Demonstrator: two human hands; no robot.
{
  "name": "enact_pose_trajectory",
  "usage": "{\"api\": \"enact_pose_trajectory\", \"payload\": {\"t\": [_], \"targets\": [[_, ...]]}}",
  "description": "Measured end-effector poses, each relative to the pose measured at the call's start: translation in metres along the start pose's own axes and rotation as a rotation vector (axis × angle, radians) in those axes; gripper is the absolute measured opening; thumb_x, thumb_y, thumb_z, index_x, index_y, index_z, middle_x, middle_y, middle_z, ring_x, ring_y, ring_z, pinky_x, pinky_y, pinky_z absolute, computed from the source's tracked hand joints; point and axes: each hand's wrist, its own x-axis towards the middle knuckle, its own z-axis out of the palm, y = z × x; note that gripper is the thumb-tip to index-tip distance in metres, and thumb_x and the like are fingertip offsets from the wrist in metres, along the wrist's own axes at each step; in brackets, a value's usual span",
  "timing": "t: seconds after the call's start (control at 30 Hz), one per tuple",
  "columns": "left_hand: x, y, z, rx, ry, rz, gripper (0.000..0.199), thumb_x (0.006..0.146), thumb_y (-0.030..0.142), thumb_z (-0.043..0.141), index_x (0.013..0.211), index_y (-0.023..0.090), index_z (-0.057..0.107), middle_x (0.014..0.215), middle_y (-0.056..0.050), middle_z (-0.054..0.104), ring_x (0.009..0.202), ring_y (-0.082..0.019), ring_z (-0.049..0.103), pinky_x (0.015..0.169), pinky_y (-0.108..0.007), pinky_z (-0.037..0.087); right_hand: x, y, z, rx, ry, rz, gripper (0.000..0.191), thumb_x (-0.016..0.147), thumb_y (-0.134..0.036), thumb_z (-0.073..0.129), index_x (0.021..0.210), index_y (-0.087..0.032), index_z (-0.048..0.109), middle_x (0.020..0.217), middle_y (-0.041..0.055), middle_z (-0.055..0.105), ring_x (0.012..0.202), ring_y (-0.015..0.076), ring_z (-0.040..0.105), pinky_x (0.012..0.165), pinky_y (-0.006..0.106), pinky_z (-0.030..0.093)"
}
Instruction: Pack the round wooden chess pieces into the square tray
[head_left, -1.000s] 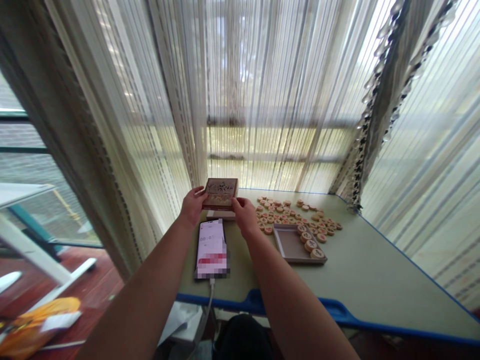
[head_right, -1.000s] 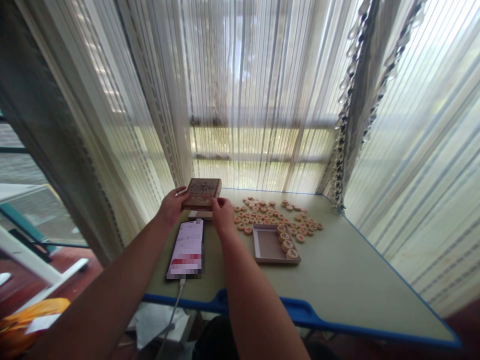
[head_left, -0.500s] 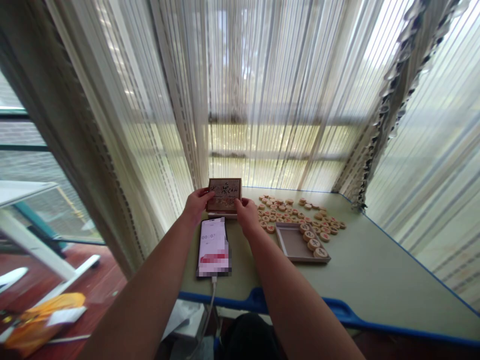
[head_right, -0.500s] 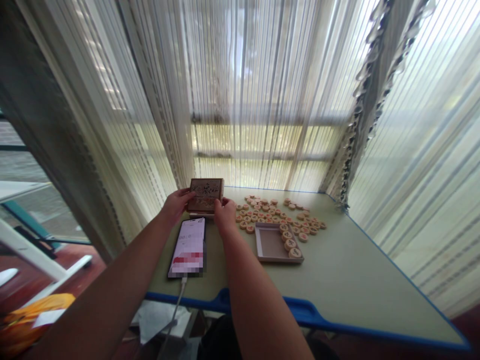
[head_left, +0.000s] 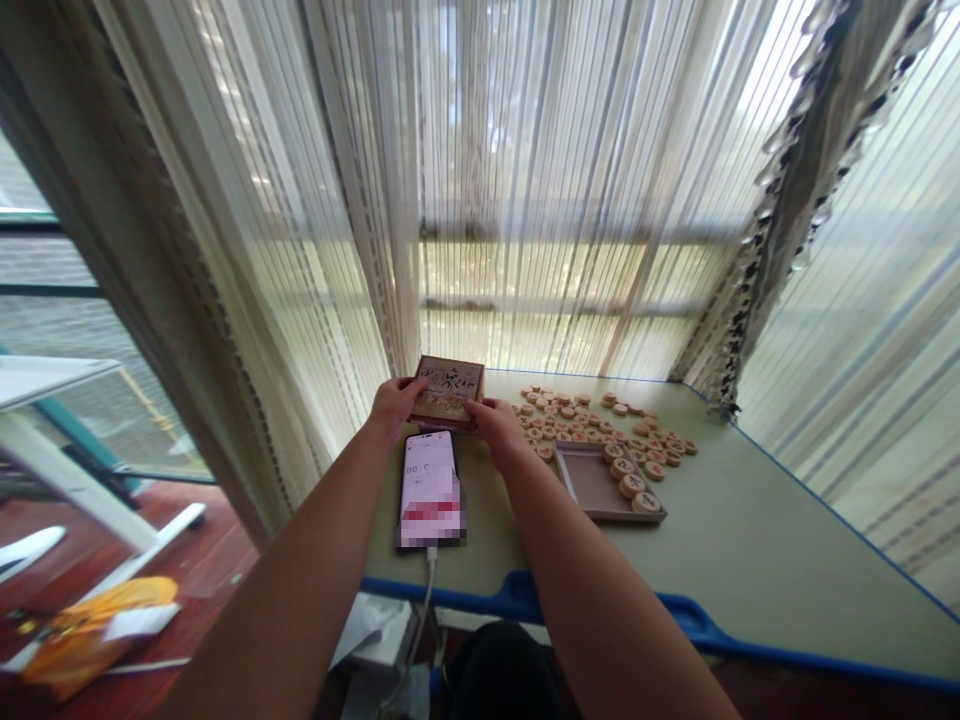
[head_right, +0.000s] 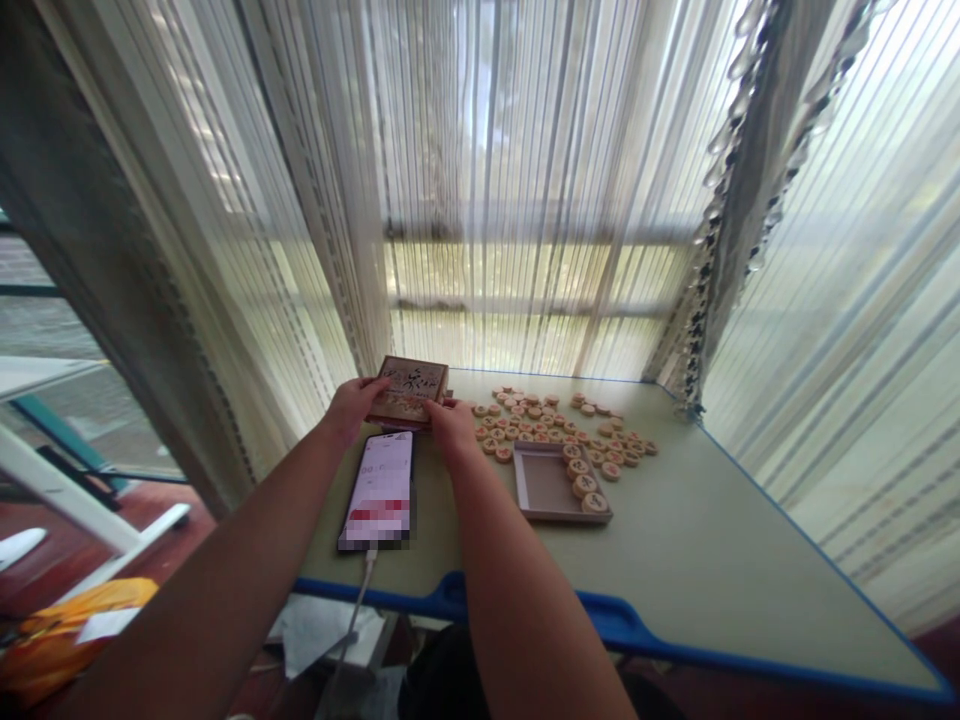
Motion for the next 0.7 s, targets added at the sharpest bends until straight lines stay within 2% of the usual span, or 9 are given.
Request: {"api": "enact_pose_trajectory", "payload": {"t": [0.2, 0.37, 0.57, 0.63, 0.7], "targets": [[-0.002, 0.006, -0.001, -0.107, 0.022, -0.001, 0.03, 0.057, 0.032, 0.062, 0.078, 0.011, 0.06, 0.062, -0.003, 0.062, 0.05, -0.013, 0.055, 0.046, -0.025, 0.044, -0.005, -0.007, 0.001, 0.052, -0.015, -0.003, 0.025, 0.056, -0.024, 0.061, 0.077, -0.011, 0.062, 0.063, 0.002, 0.06, 0.056, 0.0114, 0.053, 0.052, 0.022, 0.041], [-0.006, 0.012, -0.002, -0.197, -0.092, -0.053, 0.023, 0.056, 0.026, 0.063, 0.073, 0.01, 0.058, 0.061, -0.003, 0.062, 0.052, -0.015, 0.058, 0.051, -0.028, 0.048, -0.003, -0.006, 0.0, 0.172, -0.051, 0.007, 0.023, 0.055, -0.018, 0.058, 0.077, -0.011, 0.059, 0.065, 0.0018, 0.061, 0.056, 0.0116, 0.055, 0.053, 0.022, 0.042], [-0.015, 0.02, -0.003, -0.229, -0.179, -0.055, 0.041, 0.053, 0.032, 0.072, 0.086, 0.011, 0.059, 0.073, -0.007, 0.065, 0.055, -0.016, 0.06, 0.05, -0.028, 0.049, -0.003, -0.003, 0.0, 0.096, -0.001, -0.076, 0.039, 0.052, -0.034, 0.068, 0.082, -0.011, 0.058, 0.073, 0.0048, 0.064, 0.063, 0.014, 0.057, 0.055, 0.023, 0.043], [-0.017, 0.025, -0.004, -0.337, -0.227, -0.056, 0.039, 0.059, 0.034, 0.069, 0.089, 0.012, 0.059, 0.075, -0.006, 0.065, 0.056, -0.015, 0.06, 0.05, -0.027, 0.049, -0.001, -0.001, 0.0, 0.157, -0.009, -0.088, 0.041, 0.054, -0.039, 0.068, 0.083, -0.012, 0.059, 0.076, 0.0058, 0.064, 0.067, 0.0149, 0.058, 0.058, 0.024, 0.044], [-0.018, 0.03, -0.006, -0.465, -0.338, -0.089, 0.035, 0.068, 0.036, 0.061, 0.093, 0.013, 0.059, 0.074, -0.005, 0.065, 0.057, -0.014, 0.059, 0.05, -0.025, 0.048, 0.002, 0.003, 0.0, 0.261, -0.05, -0.058, 0.039, 0.058, -0.04, 0.066, 0.083, -0.012, 0.06, 0.078, 0.0066, 0.065, 0.07, 0.0158, 0.059, 0.061, 0.026, 0.046]]}}
